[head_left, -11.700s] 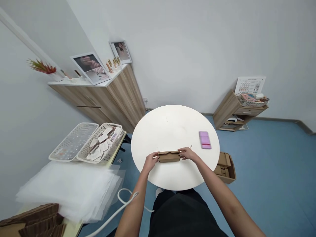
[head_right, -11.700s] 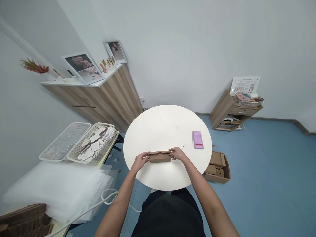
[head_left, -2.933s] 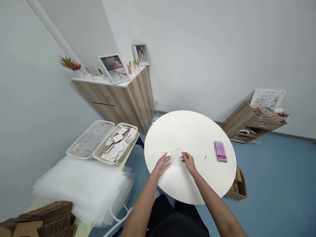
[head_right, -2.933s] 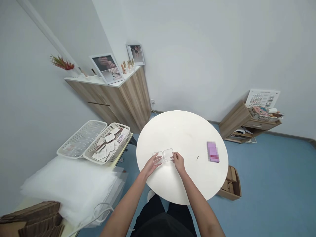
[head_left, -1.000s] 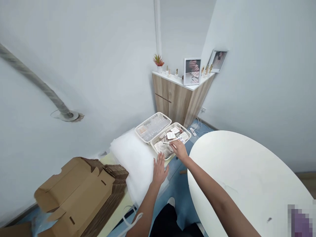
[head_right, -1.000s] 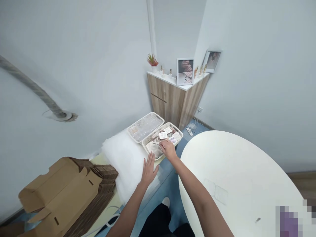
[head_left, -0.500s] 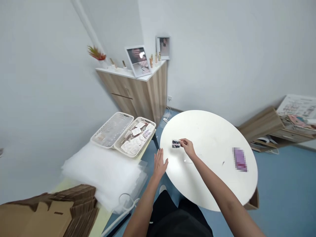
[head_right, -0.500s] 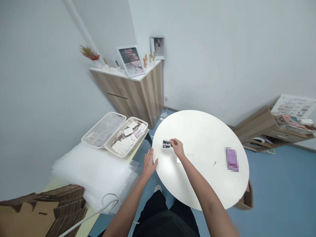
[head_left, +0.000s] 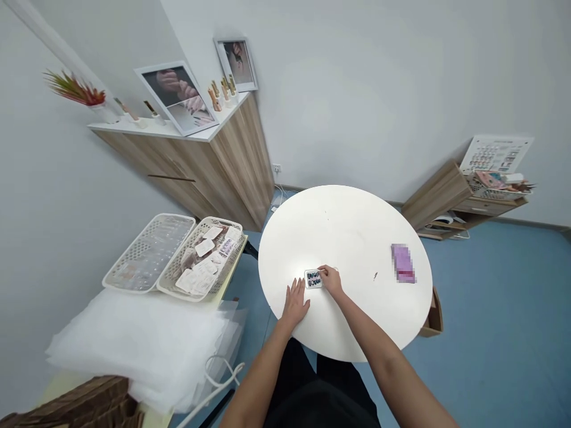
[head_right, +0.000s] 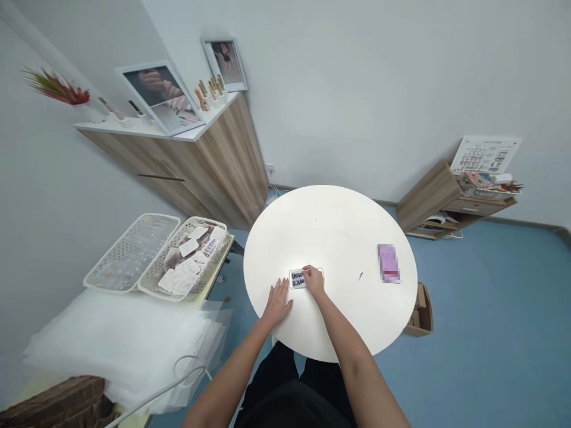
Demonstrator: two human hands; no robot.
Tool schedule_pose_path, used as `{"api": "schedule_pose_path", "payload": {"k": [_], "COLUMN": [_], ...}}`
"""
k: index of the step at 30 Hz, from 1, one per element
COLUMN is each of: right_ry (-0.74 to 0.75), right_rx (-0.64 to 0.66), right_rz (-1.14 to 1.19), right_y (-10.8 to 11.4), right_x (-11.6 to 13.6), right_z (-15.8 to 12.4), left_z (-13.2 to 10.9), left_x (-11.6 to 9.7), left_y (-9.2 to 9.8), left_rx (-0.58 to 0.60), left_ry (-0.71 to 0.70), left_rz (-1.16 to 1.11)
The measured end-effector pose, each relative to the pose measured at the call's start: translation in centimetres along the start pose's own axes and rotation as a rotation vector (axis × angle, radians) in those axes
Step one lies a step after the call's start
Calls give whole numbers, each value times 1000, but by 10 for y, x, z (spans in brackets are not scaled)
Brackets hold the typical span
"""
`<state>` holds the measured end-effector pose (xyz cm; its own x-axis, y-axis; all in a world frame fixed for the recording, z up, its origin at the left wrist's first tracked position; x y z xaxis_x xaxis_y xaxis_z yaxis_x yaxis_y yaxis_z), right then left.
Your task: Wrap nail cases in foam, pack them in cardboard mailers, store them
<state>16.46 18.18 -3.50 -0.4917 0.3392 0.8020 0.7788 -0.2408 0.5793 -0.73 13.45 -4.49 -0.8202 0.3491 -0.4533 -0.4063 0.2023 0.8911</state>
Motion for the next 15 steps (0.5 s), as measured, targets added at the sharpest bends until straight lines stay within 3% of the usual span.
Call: {"api": "schedule_pose_path", "payload": {"k": [5, 9, 12, 15], "right_ry": [124, 31, 38, 83], "right_rx": [-168, -316, -310, -264], "right_rz": [-114, -204, -193, -229], "right_y": [16, 44, 54, 58], "right_x": [-7, -42, -59, -59], "right_z": [-1, -9, -14, -13], "left_z": [-1, -3, -4, -4], "left_x": [-7, -9, -14, -22], "left_y": [-6, -9, -12, -17], "left_rx": [15, -21, -35, -18], "left_ry": [10, 14, -3, -8], "left_rz": [41, 26, 14, 5]}}
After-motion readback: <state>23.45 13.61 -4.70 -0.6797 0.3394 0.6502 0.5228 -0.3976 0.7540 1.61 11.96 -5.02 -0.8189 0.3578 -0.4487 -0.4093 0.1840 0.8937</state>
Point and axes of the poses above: each hand's wrist, its own z-axis towards the middle knuckle, its own y-axis out of the back of the hand, x = y × z, the point moved 7 cm from there along z, towards the middle knuckle, and after that the axes turned 9 degrees about -x, right-handed, at the moved point
